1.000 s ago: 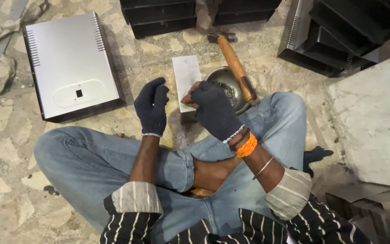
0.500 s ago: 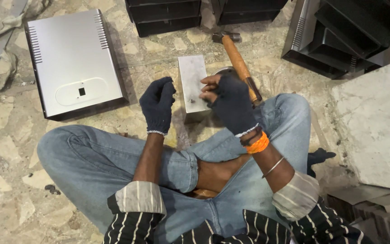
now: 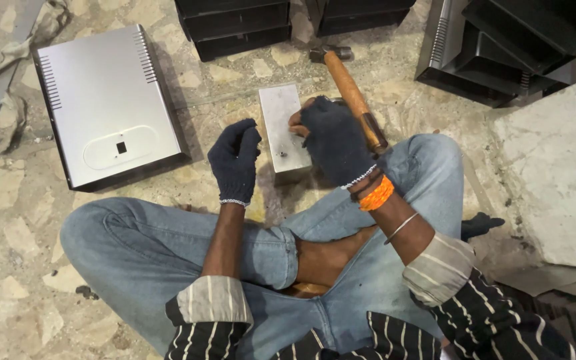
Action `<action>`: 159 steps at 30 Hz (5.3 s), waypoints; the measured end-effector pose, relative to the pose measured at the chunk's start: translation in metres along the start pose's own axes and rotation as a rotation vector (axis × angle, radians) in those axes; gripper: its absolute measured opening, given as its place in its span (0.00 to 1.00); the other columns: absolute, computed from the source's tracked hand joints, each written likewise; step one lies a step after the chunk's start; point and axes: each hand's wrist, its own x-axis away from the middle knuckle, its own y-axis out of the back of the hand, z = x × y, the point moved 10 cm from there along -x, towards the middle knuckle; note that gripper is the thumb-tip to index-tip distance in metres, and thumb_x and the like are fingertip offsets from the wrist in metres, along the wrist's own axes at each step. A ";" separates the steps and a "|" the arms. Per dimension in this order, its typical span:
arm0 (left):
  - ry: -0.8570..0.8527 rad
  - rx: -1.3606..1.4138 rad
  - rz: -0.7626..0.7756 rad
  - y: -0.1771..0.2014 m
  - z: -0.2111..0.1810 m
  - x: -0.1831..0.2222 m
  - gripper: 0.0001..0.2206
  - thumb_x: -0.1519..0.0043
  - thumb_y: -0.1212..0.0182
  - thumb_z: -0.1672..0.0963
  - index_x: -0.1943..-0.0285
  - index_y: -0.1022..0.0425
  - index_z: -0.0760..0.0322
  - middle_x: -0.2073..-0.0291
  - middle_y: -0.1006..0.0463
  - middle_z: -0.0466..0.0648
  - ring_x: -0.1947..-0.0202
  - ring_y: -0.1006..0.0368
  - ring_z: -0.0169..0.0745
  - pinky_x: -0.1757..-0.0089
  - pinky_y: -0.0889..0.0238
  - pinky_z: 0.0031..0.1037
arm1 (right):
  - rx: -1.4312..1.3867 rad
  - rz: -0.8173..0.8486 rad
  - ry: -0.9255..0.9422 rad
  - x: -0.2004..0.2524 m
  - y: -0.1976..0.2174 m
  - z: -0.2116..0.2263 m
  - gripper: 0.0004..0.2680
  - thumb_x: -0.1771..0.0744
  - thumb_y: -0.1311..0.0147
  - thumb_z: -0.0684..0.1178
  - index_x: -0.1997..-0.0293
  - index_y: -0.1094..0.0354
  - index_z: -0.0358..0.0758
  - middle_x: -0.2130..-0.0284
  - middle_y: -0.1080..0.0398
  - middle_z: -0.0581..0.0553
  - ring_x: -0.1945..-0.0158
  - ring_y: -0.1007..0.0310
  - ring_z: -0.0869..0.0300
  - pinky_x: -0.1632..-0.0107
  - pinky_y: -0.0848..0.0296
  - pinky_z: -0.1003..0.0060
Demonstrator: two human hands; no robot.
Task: The person assembles metal box enclosures by hammering parts together and inserting rivets.
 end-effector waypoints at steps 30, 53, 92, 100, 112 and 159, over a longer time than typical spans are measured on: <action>-0.031 -0.318 0.549 -0.218 -0.103 -0.138 0.16 0.38 0.38 0.57 0.42 0.24 0.69 0.62 0.18 0.44 0.68 0.23 0.30 0.67 0.27 0.25 | 0.384 -0.099 -0.244 -0.076 0.060 -0.237 0.09 0.38 0.41 0.47 0.58 0.25 0.36 0.61 0.25 0.35 0.54 0.27 0.40 0.51 0.29 0.48; 0.809 1.051 0.028 -0.356 0.121 -0.091 0.14 0.38 0.38 0.55 0.47 0.26 0.69 0.57 0.20 0.57 0.60 0.24 0.56 0.59 0.24 0.40 | 0.407 -0.269 -0.207 -0.016 0.115 -0.231 0.14 0.41 0.43 0.42 0.51 0.25 0.41 0.57 0.23 0.38 0.54 0.24 0.46 0.51 0.26 0.54; 0.495 0.294 0.065 0.026 -0.049 -0.003 0.17 0.41 0.35 0.53 0.46 0.19 0.63 0.66 0.19 0.44 0.70 0.26 0.34 0.68 0.35 0.25 | -0.955 -0.389 -0.686 0.087 0.055 -0.044 0.18 0.32 0.45 0.48 0.35 0.33 0.29 0.48 0.26 0.46 0.45 0.30 0.63 0.39 0.34 0.68; 0.494 0.262 0.056 0.026 -0.001 0.000 0.17 0.41 0.34 0.53 0.46 0.19 0.64 0.68 0.20 0.41 0.75 0.30 0.29 0.75 0.42 0.22 | -0.907 -0.302 -0.738 0.094 0.021 -0.072 0.20 0.34 0.42 0.46 0.35 0.34 0.30 0.48 0.26 0.43 0.46 0.29 0.61 0.40 0.33 0.67; 0.316 0.373 0.098 0.024 0.011 -0.012 0.18 0.40 0.34 0.57 0.42 0.23 0.69 0.59 0.20 0.45 0.58 0.24 0.34 0.56 0.30 0.25 | -0.732 -0.206 -0.568 0.079 0.017 -0.064 0.24 0.34 0.39 0.44 0.30 0.40 0.32 0.46 0.28 0.44 0.44 0.31 0.62 0.39 0.31 0.66; 0.321 0.292 0.067 0.028 0.034 -0.019 0.20 0.41 0.32 0.57 0.40 0.23 0.69 0.57 0.19 0.47 0.56 0.23 0.37 0.55 0.29 0.26 | -0.687 -0.254 -0.625 0.097 -0.004 -0.096 0.24 0.33 0.39 0.46 0.28 0.42 0.34 0.42 0.30 0.41 0.41 0.32 0.60 0.37 0.33 0.65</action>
